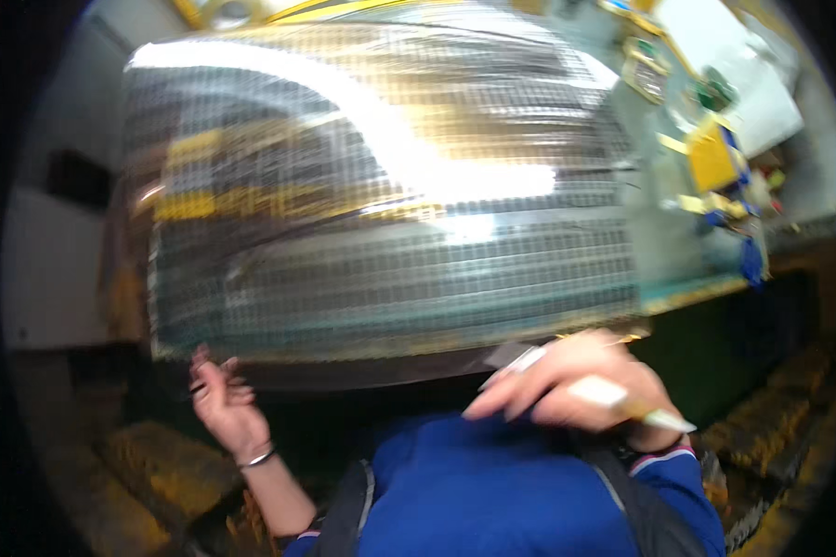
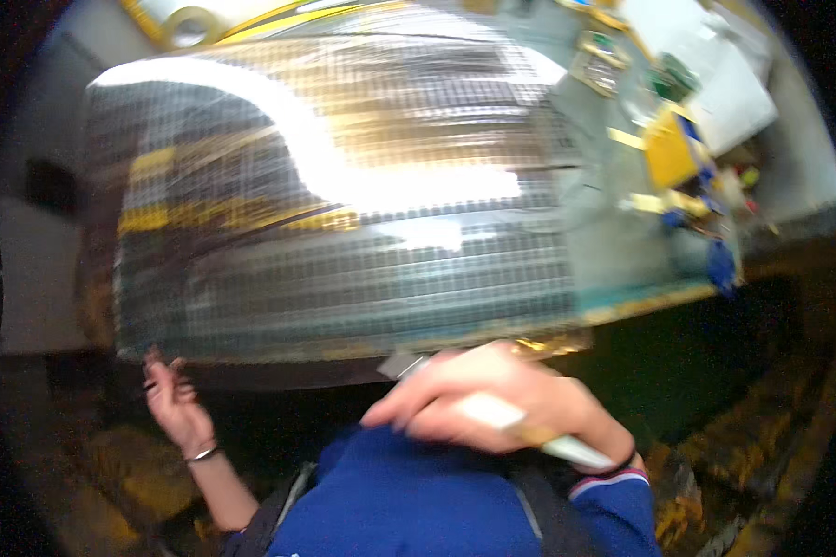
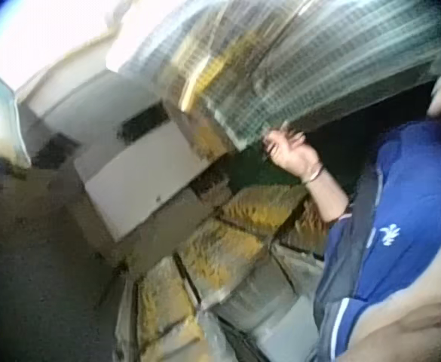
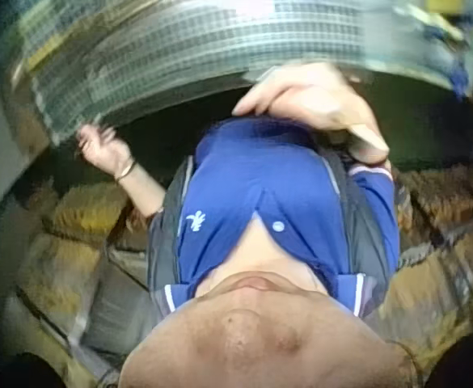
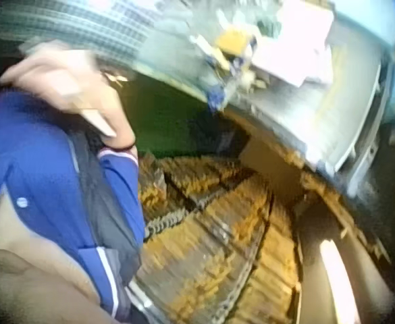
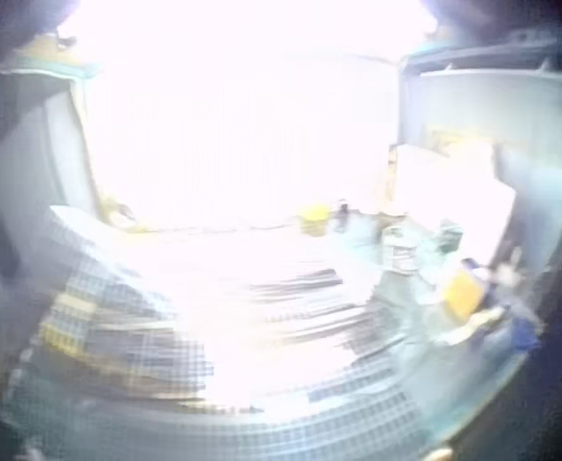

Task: The recorder uses a pen to mark specific positions or components on a large transparent sheet containing small metal patterns.

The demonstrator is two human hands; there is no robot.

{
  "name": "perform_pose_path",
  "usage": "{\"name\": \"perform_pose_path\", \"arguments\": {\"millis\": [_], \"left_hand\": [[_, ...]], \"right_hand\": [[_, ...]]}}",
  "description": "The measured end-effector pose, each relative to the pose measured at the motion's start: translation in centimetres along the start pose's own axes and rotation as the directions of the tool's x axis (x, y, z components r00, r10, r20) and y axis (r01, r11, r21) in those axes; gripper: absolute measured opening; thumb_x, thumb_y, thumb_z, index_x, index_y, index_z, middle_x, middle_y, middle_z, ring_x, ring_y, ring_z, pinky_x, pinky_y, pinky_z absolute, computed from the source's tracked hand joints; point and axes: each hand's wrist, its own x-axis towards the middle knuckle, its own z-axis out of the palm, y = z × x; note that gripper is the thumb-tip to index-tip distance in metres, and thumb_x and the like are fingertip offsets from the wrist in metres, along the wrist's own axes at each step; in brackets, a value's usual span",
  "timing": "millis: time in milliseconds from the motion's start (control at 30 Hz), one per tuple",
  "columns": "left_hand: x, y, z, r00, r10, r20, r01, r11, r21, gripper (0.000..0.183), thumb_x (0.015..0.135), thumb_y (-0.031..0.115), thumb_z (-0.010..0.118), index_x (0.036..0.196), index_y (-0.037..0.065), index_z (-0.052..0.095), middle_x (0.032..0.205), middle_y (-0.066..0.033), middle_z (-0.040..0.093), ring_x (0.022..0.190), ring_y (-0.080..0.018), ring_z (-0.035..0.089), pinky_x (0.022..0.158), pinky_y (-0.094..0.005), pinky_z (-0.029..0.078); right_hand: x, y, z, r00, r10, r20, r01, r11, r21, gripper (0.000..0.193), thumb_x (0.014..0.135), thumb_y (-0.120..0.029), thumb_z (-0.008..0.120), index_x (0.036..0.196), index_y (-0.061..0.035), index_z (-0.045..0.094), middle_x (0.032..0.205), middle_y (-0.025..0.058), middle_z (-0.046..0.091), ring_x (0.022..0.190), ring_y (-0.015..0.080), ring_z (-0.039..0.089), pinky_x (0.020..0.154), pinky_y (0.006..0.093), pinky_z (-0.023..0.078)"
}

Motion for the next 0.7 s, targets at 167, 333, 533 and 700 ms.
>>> {"name": "perform_pose_path", "arguments": {"millis": [167, 333, 533, 700], "left_hand": [[-3.6, 1.3, 3.0, 0.998, 0.031, 0.056, -0.030, 0.999, -0.017, 0.023, 0.098, 0.023, 0.055, 0.110, 0.004, 0.060, 0.081, -0.0111, 0.069, 0.049, -0.0076, 0.058, 0.040, -0.0162, 0.044], [-6.3, -0.3, 5.4, 0.986, 0.005, 0.166, 0.012, 0.995, -0.102, 0.030, 0.100, 0.022, 0.051, 0.123, 0.001, 0.053, 0.082, -0.0164, 0.069, 0.055, -0.0175, 0.067, 0.044, -0.0219, 0.055], [-6.2, 0.1, 5.5, 0.968, 0.008, 0.253, 0.017, 0.995, -0.096, 0.034, 0.100, 0.017, 0.050, 0.127, -0.004, 0.049, 0.086, -0.0197, 0.068, 0.057, -0.0230, 0.068, 0.046, -0.0255, 0.057], [-5.4, -0.2, 4.2, 0.930, 0.051, 0.363, -0.034, 0.998, -0.055, 0.041, 0.099, 0.016, 0.051, 0.132, -0.007, 0.042, 0.092, -0.0236, 0.068, 0.061, -0.0267, 0.069, 0.049, -0.0287, 0.059]], "right_hand": [[-1.1, 0.3, -0.9, 0.759, -0.040, -0.650, -0.086, 0.983, -0.161, 0.022, 0.102, -0.024, 0.045, 0.098, -0.0036, 0.054, 0.117, 0.0267, 0.063, 0.120, 0.0309, 0.056, 0.108, 0.0413, 0.033], [-0.6, 3.6, -2.7, 0.821, -0.083, -0.564, -0.278, 0.805, -0.524, 0.016, 0.095, -0.009, 0.055, 0.110, -0.0036, 0.054, 0.137, 0.0241, 0.051, 0.139, 0.0348, 0.035, 0.115, 0.0463, 0.021], [-0.2, 3.7, -2.6, 0.856, -0.134, -0.499, -0.370, 0.514, -0.774, 0.032, 0.085, -0.011, 0.068, 0.113, -0.0037, 0.053, 0.143, 0.0227, 0.045, 0.137, 0.0399, 0.036, 0.115, 0.0490, 0.022], [0.0, 3.9, -2.5, 0.875, -0.146, -0.461, -0.345, 0.481, -0.806, 0.033, 0.085, -0.011, 0.069, 0.112, -0.0032, 0.053, 0.142, 0.0235, 0.045, 0.137, 0.0408, 0.035, 0.115, 0.0492, 0.022]]}}
